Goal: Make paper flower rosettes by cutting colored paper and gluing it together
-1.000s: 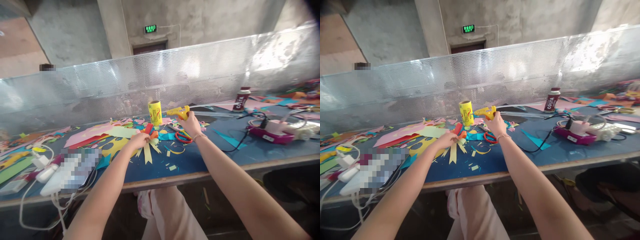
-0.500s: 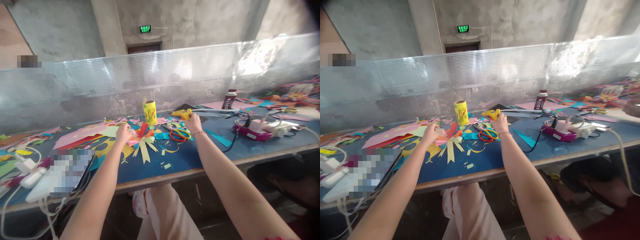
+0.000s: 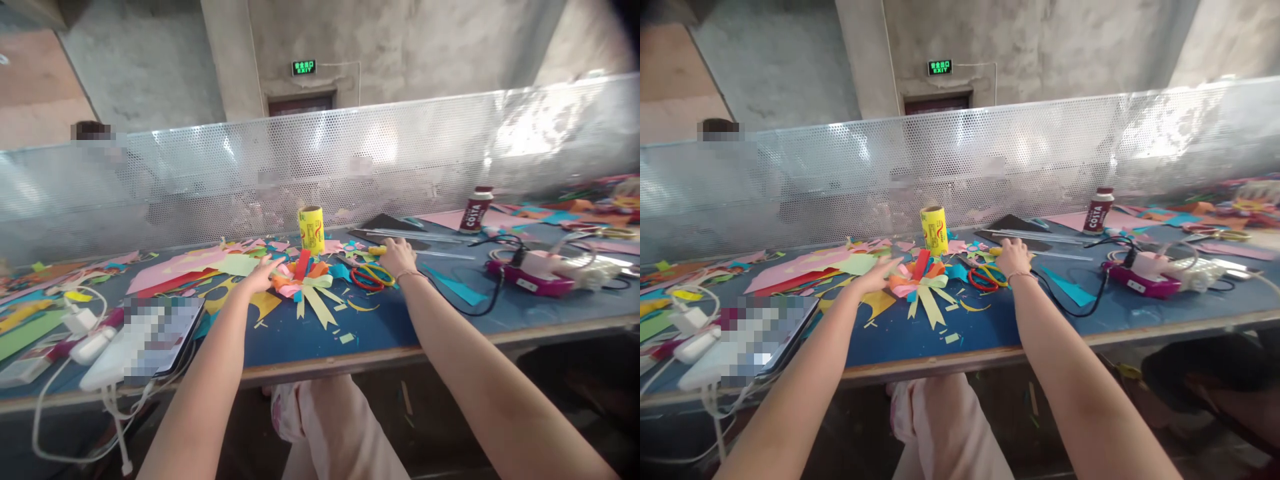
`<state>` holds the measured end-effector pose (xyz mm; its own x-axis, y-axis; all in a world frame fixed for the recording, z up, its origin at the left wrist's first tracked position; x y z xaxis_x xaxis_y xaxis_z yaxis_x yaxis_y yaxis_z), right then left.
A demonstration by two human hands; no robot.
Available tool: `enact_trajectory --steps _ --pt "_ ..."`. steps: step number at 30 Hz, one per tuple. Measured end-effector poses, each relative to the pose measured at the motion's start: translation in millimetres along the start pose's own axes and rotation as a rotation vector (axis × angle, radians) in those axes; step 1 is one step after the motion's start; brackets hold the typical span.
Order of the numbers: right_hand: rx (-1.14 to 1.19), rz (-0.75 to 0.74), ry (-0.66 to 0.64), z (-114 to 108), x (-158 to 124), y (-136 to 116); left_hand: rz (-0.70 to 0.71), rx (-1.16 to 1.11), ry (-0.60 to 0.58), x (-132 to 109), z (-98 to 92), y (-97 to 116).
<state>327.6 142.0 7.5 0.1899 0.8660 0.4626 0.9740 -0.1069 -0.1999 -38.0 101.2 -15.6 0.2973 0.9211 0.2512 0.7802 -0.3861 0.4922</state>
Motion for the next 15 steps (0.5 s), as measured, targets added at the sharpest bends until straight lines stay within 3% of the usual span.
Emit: enact_trajectory --steps 4,7,11,15 --pt "0.214 -0.454 0.036 1.5 -15.8 -70.3 0.041 0.016 -0.01 2.4 2.8 8.1" --pt "0.257 -0.661 -0.017 9.7 -31.9 -103.2 0.122 0.012 0.011 6.0 2.2 17.8" --pt "0.248 -0.702 -0.063 18.1 -36.5 -109.1 0.216 0.047 -0.001 5.4 7.4 27.7" --pt "0.284 -0.641 -0.041 18.2 -30.7 -100.6 0.166 0.078 -0.043 1.0 15.1 21.9"
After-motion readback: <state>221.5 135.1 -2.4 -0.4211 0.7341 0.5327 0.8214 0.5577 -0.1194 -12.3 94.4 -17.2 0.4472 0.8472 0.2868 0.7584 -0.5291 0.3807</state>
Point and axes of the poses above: each hand's wrist, its own x-axis towards the middle knuckle, its own z-axis out of the palm, y = z × x, the point moved 9 cm from there along x, towards the middle knuckle, and after that the axes turned 10 degrees about -x, right-handed, at the moved point
